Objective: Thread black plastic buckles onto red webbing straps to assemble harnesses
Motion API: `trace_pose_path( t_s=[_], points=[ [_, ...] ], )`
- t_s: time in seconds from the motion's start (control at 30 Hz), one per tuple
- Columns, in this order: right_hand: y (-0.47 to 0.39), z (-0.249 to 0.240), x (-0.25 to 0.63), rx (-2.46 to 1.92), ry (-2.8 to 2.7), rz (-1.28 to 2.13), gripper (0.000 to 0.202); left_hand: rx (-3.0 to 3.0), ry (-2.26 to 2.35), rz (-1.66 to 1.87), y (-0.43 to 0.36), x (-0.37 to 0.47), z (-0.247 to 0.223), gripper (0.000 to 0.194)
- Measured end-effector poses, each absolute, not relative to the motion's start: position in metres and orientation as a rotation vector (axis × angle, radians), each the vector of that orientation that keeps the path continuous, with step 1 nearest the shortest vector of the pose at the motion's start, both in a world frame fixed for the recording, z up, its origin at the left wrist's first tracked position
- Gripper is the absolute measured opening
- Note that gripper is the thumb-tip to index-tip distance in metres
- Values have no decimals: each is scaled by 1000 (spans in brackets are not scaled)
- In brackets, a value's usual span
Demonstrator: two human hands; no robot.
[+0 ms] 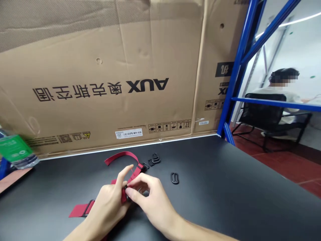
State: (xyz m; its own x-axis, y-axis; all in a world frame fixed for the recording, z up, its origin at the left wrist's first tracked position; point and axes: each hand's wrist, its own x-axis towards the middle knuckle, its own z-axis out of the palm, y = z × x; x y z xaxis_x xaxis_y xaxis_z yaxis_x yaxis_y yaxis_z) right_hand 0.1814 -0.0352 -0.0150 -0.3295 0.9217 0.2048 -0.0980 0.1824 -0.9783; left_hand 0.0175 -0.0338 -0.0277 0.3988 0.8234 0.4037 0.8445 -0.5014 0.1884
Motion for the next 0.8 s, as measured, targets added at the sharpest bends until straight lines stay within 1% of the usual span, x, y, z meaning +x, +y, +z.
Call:
trace_pose_path(
  t_s=[0.1,0.13,0.23,0.3,0.43,0.53,0.63,0.7,0.77,0.8],
  points=[
    [-30,-19,181,-818,-1382,1460,33,-2603,-1512,-666,-37,20,-23,72],
    [-28,-18,182,-826,-1369,1477,34,-2624,-1478,-679,-38,21,-20,67],
    [-23,-13,187,-866,-1360,1466,36,-2669,-1377,-745,-39,23,-10,41],
    [-21,-10,189,-880,-1351,1446,37,-2681,-1359,-778,-39,23,-6,33],
    [-18,-8,190,-880,-1305,1366,38,-2753,-1473,-845,-38,25,-5,34],
    [-15,-6,192,-902,-1289,1250,34,-2781,-1648,-922,-37,25,-6,33],
    [-11,-1,198,-926,-1256,1166,35,-2756,-1819,-1000,-33,22,-8,34],
    [-10,1,201,-902,-1263,1210,39,-2799,-1825,-1070,-30,20,-9,35],
    [-9,1,201,-791,-1338,1357,46,-2880,-1788,-1152,-29,20,-7,34],
    [-9,1,201,-700,-1398,1441,50,-2941,-1759,-1190,-29,20,-7,31]
  ],
)
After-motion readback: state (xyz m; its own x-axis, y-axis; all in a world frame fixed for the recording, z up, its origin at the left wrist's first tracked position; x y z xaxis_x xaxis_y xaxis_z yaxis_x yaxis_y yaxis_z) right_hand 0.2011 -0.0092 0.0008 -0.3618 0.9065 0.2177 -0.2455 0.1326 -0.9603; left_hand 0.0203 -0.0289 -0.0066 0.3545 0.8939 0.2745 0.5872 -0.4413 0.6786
